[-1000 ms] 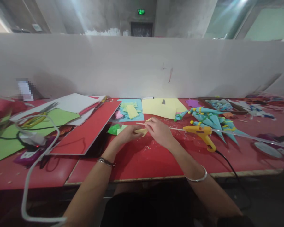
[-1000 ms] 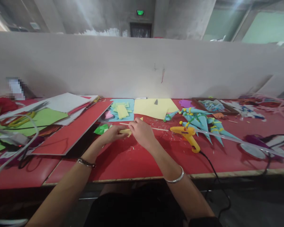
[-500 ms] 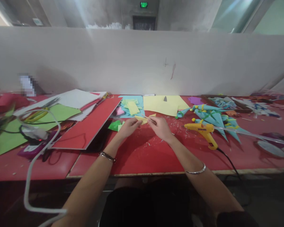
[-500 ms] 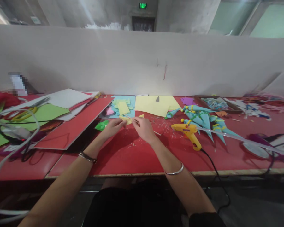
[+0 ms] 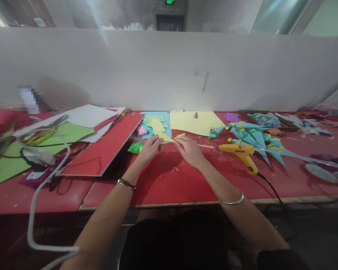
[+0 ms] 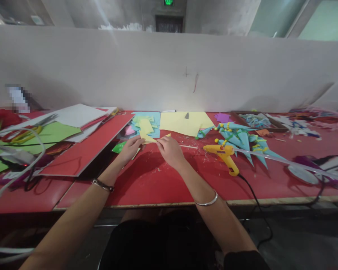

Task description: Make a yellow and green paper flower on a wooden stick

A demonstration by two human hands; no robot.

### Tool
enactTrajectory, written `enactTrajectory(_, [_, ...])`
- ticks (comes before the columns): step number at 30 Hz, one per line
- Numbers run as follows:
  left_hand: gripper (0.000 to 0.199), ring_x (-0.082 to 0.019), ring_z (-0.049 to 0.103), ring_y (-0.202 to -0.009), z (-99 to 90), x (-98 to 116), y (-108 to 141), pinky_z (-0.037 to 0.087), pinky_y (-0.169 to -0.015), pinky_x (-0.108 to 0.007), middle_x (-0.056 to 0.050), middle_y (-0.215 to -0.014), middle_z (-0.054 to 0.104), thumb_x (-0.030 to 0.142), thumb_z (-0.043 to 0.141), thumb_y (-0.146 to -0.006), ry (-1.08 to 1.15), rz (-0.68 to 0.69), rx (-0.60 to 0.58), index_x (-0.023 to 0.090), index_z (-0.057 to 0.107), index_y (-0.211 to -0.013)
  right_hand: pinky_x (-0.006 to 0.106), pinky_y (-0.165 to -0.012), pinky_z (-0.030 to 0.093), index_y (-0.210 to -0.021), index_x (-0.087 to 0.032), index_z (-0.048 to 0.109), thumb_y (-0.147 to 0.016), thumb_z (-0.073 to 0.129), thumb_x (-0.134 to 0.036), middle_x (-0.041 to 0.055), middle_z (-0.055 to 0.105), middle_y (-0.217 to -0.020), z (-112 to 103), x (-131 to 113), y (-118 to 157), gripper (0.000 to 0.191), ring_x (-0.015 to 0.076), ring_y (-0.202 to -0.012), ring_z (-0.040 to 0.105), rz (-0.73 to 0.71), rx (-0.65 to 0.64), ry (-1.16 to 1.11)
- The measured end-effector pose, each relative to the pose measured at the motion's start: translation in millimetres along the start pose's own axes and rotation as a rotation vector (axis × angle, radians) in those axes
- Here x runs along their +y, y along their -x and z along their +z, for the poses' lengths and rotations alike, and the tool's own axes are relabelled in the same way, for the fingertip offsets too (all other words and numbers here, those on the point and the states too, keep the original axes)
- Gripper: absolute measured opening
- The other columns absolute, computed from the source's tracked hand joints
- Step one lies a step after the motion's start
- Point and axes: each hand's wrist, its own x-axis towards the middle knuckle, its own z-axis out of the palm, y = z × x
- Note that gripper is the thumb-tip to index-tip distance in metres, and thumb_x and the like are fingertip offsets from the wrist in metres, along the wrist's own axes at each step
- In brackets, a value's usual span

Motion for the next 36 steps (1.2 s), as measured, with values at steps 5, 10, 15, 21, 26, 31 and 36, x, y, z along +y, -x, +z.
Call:
enactTrajectory(5, [0.027, -0.009, 0.044, -0.05, 1.6, -0.5, -0.1, 0.036, -0.053, -0.022, 0.003, -0.05, 0.045, 0.026, 0.033, -0.079, -0.039, -0.006, 0.013, 0.016, 0.044, -0.056, 0.031, -0.076, 0.026, -0.095, -0.022, 0.063, -0.087, 0.039, -0.027, 0.0047, 0.062, -0.09, 0.9, -1.5, 1.4, 0.026, 0.0172, -0.086, 0.051, 0.056, 0.028, 0.049])
enactTrajectory(10, [0.032, -0.009, 0.044, -0.052, 2.0, 0.5, 2.6, 0.037, -0.056, -0.023, 0.001, -0.054, 0.048, 0.031, 0.031, -0.083, -0.144, 0.062, -0.054, 0.016, 0.045, -0.059, 0.033, -0.076, 0.021, -0.085, -0.023, 0.064, -0.087, 0.04, -0.026, 0.0029, 0.061, -0.084, 1.9, -5.4, 2.6, 0.025, 0.0169, -0.084, 0.05, 0.063, -0.004, 0.053])
enactTrajectory(15, [0.028, -0.009, 0.046, -0.053, 3.1, -1.4, 3.7, 0.037, -0.056, -0.023, 0.001, -0.058, 0.05, 0.035, 0.039, -0.082, -0.191, 0.108, -0.07, 0.015, 0.049, -0.066, 0.031, -0.072, 0.02, -0.077, -0.021, 0.064, -0.085, 0.042, -0.028, 0.0016, 0.06, -0.08, 2.9, -5.1, 2.6, 0.024, 0.0163, -0.082, 0.051, 0.091, 0.0, 0.015])
enactTrajectory(21, [0.025, -0.01, 0.05, -0.057, 3.5, -1.1, 4.0, 0.039, -0.059, -0.023, 0.0, -0.061, 0.054, 0.035, 0.041, -0.082, -0.212, 0.113, -0.069, 0.015, 0.051, -0.069, 0.029, -0.066, 0.02, -0.075, -0.019, 0.063, -0.085, 0.043, -0.028, 0.0019, 0.062, -0.084, 6.1, -0.8, 0.6, 0.024, 0.0157, -0.083, 0.052, 0.099, -0.017, -0.028])
enactTrajectory(26, [0.033, -0.01, 0.052, -0.054, 1.4, 0.4, 4.2, 0.038, -0.059, -0.023, 0.0, -0.056, 0.057, 0.036, 0.037, -0.084, -0.315, 0.117, -0.103, 0.015, 0.052, -0.062, 0.029, -0.062, 0.018, -0.073, -0.018, 0.062, -0.085, 0.044, -0.026, 0.0008, 0.062, -0.079, 5.6, -0.2, 1.1, 0.023, 0.0143, -0.079, 0.052, 0.098, -0.018, -0.019])
enactTrajectory(31, [0.041, -0.009, 0.049, -0.048, -2.7, 2.5, 4.5, 0.034, -0.054, -0.021, 0.001, -0.049, 0.055, 0.035, 0.038, -0.084, -0.511, 0.156, -0.128, 0.015, 0.052, -0.052, 0.029, -0.064, 0.018, -0.073, -0.019, 0.062, -0.084, 0.045, -0.024, 0.0008, 0.063, -0.081, 5.4, -1.5, 2.2, 0.021, 0.0142, -0.077, 0.053, 0.107, -0.029, -0.049])
enactTrajectory(36, [0.045, -0.007, 0.045, -0.042, -2.1, 5.6, 6.0, 0.033, -0.052, -0.02, 0.003, -0.041, 0.05, 0.038, 0.034, -0.085, -0.486, 0.151, -0.11, 0.015, 0.047, -0.049, 0.027, -0.063, 0.022, -0.072, -0.017, 0.059, -0.085, 0.043, -0.024, 0.0011, 0.061, -0.074, 5.0, -1.4, 0.9, 0.022, 0.0123, -0.066, 0.05, 0.072, -0.033, -0.068])
